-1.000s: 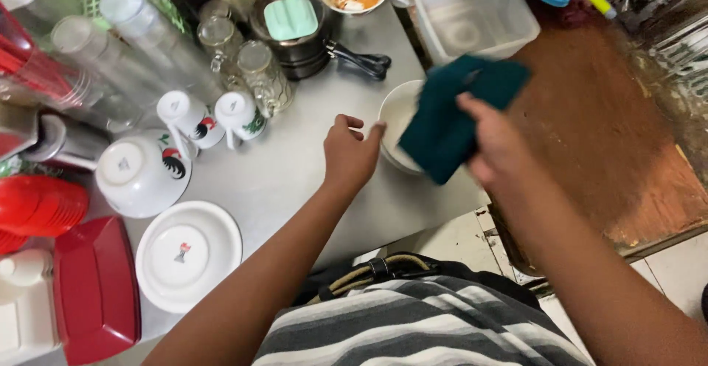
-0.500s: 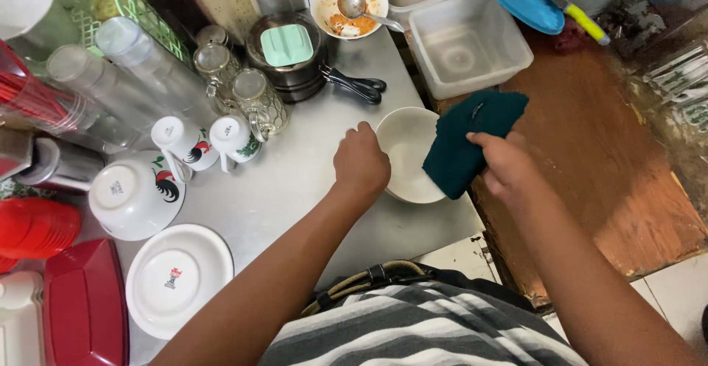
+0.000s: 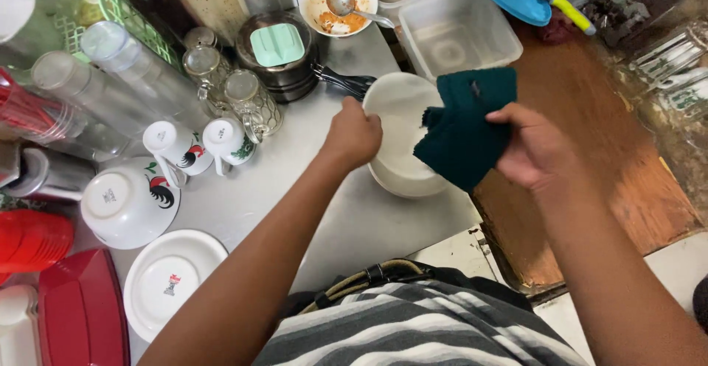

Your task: Wiping red rectangular plates and white ceramic bowls with a dark green cloth on a counter.

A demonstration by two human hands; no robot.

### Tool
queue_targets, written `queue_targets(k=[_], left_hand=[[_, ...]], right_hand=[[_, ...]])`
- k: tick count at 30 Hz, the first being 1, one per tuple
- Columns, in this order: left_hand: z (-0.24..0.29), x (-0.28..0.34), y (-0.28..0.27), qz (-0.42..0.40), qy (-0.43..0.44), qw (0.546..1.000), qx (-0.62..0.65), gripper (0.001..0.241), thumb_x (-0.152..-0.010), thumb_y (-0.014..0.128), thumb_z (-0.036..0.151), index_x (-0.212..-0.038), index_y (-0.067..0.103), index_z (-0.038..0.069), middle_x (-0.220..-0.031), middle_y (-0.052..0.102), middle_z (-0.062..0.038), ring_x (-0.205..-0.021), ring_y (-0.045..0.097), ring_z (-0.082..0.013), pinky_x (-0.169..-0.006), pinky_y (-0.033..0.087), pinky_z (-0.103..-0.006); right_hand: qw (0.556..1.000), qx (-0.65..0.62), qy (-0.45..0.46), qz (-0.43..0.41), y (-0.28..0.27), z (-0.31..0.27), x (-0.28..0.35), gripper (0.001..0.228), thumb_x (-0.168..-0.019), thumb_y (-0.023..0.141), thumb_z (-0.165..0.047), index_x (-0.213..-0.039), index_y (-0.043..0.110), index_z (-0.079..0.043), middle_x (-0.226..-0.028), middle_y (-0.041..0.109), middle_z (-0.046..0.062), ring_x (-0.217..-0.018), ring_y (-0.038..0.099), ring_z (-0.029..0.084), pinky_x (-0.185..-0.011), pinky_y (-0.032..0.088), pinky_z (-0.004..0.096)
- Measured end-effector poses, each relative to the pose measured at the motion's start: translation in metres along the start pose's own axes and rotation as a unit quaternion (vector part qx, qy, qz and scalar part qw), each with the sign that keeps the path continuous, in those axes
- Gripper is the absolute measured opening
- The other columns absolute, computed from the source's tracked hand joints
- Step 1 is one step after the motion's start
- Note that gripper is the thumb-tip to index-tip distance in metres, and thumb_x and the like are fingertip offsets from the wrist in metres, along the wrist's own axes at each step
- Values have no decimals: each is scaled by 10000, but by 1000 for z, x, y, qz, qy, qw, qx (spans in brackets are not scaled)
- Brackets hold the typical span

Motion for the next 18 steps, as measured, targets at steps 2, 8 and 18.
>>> queue_targets(k=[2, 8, 18], left_hand=[[16, 17, -26, -27, -46, 995, 87, 415, -952, 542, 226, -1244, 417, -42, -1173, 638, -296, -1077, 678, -436, -916, 567, -515], [26, 82, -75, -110, -139, 885, 431, 450, -962, 387, 307, -1384, 333, 162, -1381, 564, -164, -1137, 688, -326, -863, 619, -527], [-58, 176, -144, 45, -159, 830, 532, 552, -1043, 239, 526, -1488, 358, 222, -1399, 591, -105, -1150, 662, -319, -867, 596, -542]], right_hand=[[999, -3, -23, -22, 29, -16, 17, 419, -849, 588, -86, -1261, 615, -13, -1258, 684, 112, -1162, 668, 265, -1137, 478, 454], [986, 84, -85, -112, 122, -15, 20, 405, -907, 642, -194, -1271, 634, -17, -1183, 705, 178, -1045, 710, 315, -997, 557, 490], [565, 719, -355, -196, 263, 120, 92, 703, -900, 827, -408, -1363, 488, -2, -1424, 494, 273, -1353, 430, 448, -1137, 355, 498]])
Point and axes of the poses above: each hand's wrist, its own x-axis away from the middle knuckle, its own y-axis out of the palm, z = x × y, the point moved 1 cm from there along -x, towards the middle knuckle
